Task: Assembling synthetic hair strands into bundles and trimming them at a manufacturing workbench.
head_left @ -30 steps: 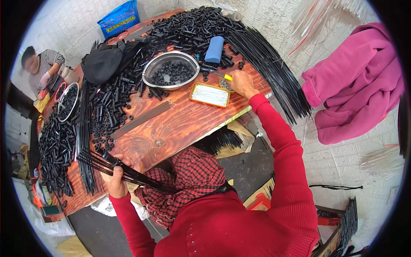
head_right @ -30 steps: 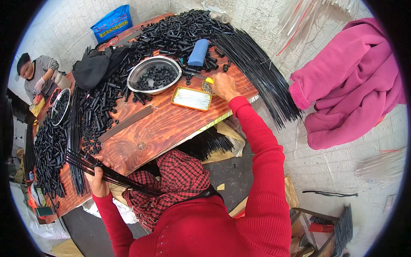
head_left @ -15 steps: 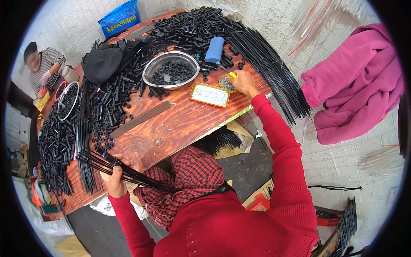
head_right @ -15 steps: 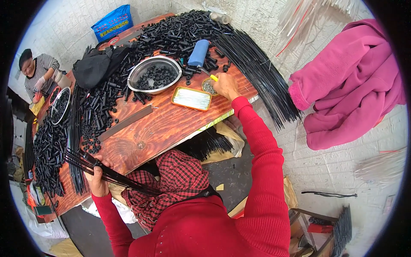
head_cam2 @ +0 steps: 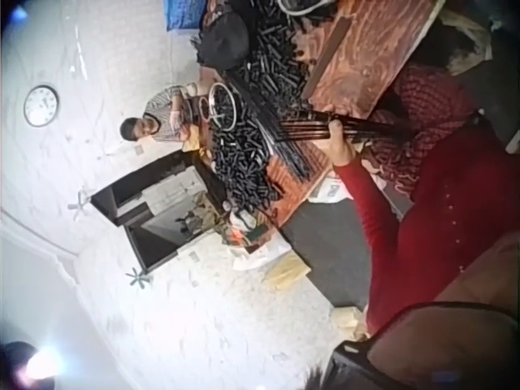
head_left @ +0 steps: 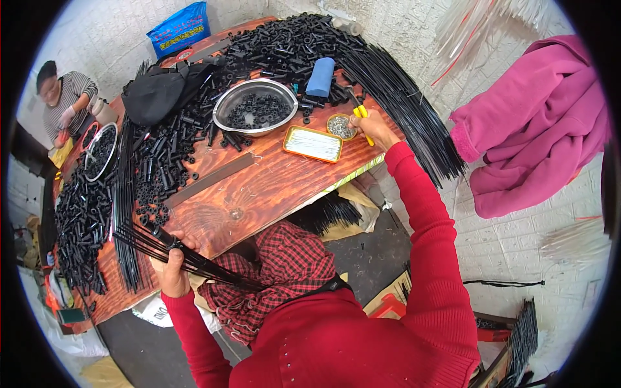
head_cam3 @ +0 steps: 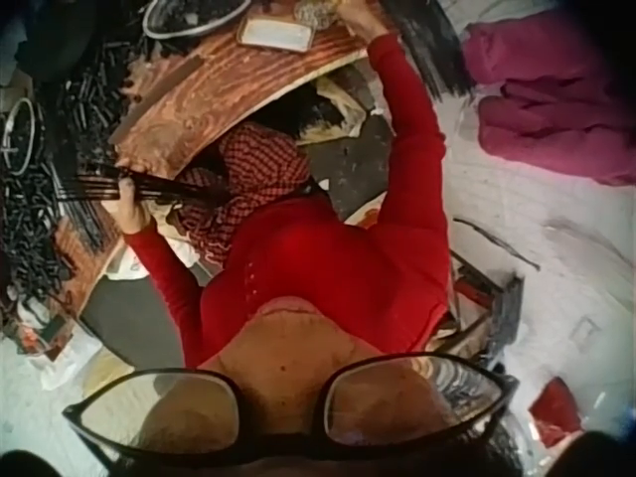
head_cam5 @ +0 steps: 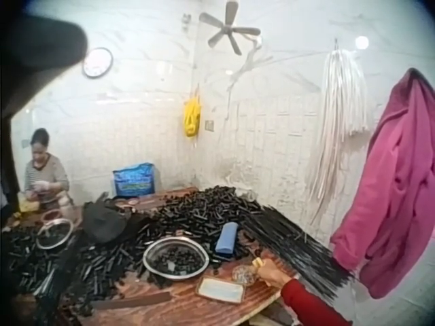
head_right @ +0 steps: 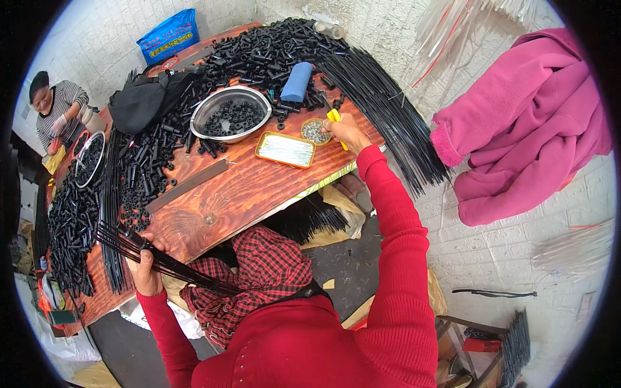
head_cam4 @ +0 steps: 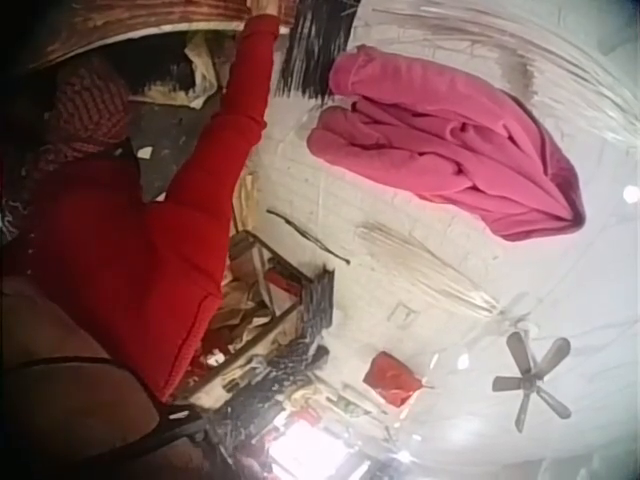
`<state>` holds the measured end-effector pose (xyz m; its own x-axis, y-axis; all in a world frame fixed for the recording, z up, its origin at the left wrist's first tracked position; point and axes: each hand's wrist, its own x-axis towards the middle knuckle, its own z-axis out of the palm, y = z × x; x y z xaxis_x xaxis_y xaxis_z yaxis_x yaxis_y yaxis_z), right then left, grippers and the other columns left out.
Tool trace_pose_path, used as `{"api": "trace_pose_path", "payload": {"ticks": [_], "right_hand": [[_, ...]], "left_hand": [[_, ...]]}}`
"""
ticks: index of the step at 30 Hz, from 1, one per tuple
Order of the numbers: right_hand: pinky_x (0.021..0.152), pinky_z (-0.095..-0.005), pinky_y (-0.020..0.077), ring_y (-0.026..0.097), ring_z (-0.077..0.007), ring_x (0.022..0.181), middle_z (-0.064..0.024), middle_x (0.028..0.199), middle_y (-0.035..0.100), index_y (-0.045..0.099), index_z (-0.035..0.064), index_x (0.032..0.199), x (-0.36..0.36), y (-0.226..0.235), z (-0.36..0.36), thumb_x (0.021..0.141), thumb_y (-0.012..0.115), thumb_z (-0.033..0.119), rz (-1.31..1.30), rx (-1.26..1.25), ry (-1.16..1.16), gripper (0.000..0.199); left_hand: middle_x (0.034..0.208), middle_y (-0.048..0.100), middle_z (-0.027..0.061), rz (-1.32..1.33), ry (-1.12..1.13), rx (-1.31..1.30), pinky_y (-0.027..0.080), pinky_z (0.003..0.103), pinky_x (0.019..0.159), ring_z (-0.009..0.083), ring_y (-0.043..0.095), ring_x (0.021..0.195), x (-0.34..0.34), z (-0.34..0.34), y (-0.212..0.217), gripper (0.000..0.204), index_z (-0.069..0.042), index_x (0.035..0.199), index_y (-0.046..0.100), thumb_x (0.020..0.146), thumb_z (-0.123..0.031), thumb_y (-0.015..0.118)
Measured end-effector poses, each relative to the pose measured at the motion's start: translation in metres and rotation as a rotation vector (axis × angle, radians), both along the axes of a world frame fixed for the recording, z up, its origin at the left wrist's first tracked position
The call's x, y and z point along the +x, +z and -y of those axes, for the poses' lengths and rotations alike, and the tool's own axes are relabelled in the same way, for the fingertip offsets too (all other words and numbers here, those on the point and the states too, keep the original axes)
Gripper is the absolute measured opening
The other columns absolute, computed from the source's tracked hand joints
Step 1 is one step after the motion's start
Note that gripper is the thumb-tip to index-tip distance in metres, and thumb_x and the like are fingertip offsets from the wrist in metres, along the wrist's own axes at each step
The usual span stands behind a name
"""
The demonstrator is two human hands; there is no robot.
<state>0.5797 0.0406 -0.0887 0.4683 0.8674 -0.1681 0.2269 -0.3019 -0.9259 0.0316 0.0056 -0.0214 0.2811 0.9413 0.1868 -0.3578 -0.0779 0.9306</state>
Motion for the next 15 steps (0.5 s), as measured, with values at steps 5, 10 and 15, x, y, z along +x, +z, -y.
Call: {"api": "trace_pose_path", "payload": {"ticks": [5,10,15], "right_hand": [[0.055,-0.0213,0.0409,0.050,-0.0072,0.061,-0.0055,0.078,0.065,0.061,0.0020,0.091,-0.010,0.010,0.009,0.090,0.060,0.010,-0.142,0.022,-0.012,0.008],[0.056,-0.0229,0.0447,0.051,-0.0054,0.060,-0.0028,0.079,0.061,0.058,0.0033,0.093,-0.045,0.034,0.020,0.092,0.061,0.015,-0.667,0.151,0.126,0.012],[0.056,-0.0219,0.0445,0.050,-0.0060,0.062,-0.0036,0.084,0.058,0.055,0.0060,0.099,-0.119,0.063,0.030,0.091,0.064,0.019,-1.040,0.142,0.307,0.017]], "left_hand": [[0.086,0.060,0.0134,-0.033,0.004,0.000,0.048,0.038,0.074,0.0269,0.059,0.082,-0.001,0.000,-0.001,0.046,0.004,0.111,0.054,0.083,-0.028,0.072],[0.087,0.061,0.0142,-0.064,-0.036,-0.012,0.051,0.037,0.074,0.0264,0.061,0.083,-0.002,0.002,-0.001,0.046,0.005,0.110,0.055,0.083,-0.027,0.072],[0.085,0.067,0.0117,-0.155,0.003,-0.080,0.054,0.032,0.072,0.0212,0.067,0.078,0.003,0.007,0.008,0.039,0.007,0.109,0.059,0.080,-0.017,0.068]]}}
